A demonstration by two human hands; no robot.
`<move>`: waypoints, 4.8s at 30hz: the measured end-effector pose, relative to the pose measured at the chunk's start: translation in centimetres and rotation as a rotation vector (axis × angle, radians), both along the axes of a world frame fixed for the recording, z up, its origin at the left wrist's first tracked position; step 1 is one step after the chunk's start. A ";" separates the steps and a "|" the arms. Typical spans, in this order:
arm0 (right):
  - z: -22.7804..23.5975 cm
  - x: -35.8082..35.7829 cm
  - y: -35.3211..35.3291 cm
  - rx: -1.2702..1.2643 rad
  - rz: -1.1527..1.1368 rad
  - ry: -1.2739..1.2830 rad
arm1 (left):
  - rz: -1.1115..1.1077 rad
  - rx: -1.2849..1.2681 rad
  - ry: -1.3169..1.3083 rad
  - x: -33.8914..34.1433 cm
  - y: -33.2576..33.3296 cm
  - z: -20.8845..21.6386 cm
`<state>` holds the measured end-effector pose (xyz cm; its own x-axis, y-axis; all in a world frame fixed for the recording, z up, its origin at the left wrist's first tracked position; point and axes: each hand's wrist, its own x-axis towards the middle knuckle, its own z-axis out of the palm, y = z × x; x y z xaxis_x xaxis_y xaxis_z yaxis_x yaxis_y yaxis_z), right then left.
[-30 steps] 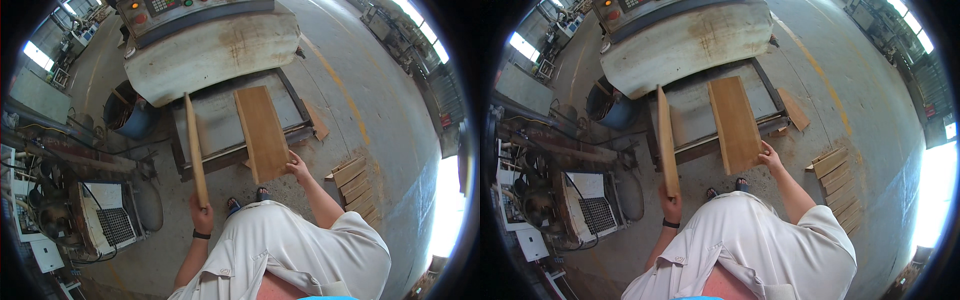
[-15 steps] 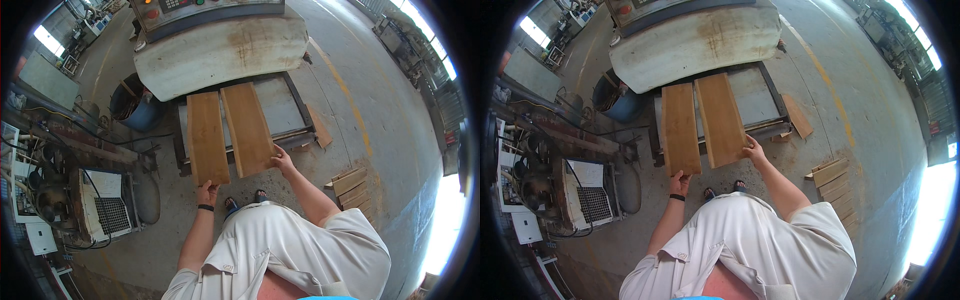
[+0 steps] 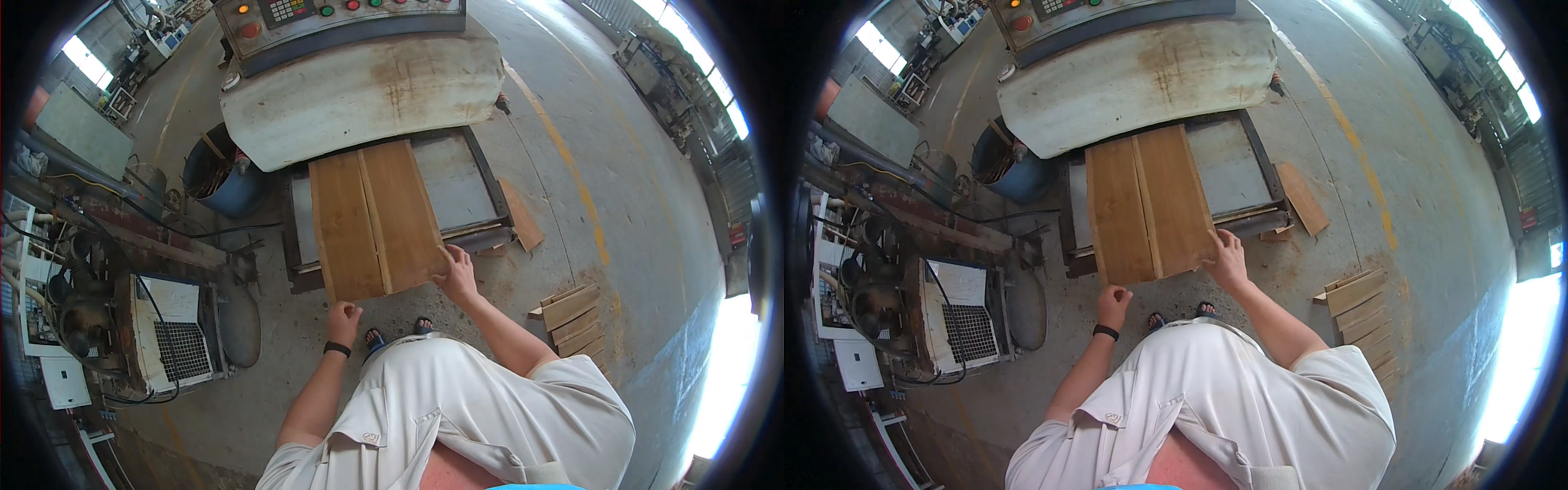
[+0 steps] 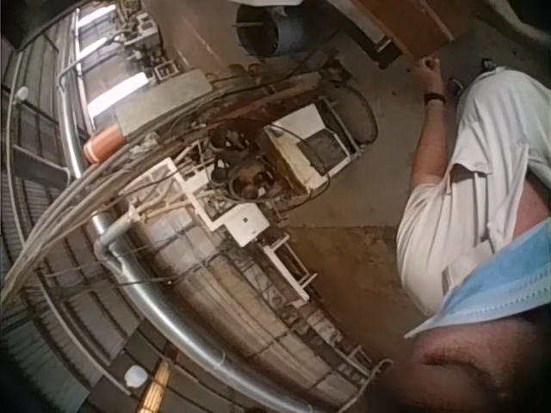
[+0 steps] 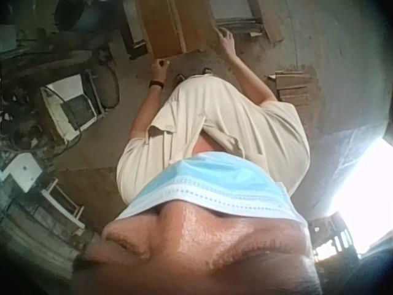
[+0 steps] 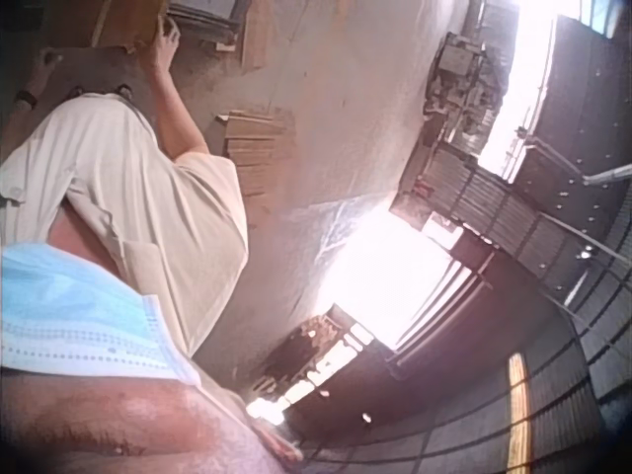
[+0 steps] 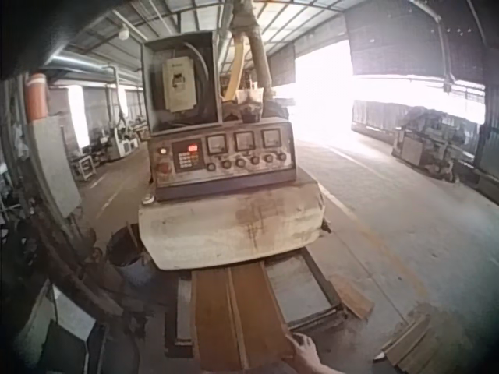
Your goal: The person picks up wooden boards from a stack on the floor, carries them to a woodworking machine, and feeds them into the machine by hand.
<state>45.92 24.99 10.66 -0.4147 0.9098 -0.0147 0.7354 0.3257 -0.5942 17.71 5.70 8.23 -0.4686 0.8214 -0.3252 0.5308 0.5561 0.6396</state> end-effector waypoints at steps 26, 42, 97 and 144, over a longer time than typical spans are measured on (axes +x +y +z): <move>-1.2 -10.3 16.3 0.117 0.298 -0.181 | -0.413 -0.118 0.632 -7.3 18.9 3.5; -0.9 -17.4 25.2 0.203 0.229 -0.294 | -0.408 -0.051 0.612 -13.7 28.5 2.6; -4.5 7.1 -12.5 0.042 -0.788 0.208 | -1.120 0.223 -0.184 7.0 15.1 0.8; -34.4 69.3 -33.3 -0.878 -1.673 0.596 | -1.198 -0.622 -0.345 86.1 30.8 -34.9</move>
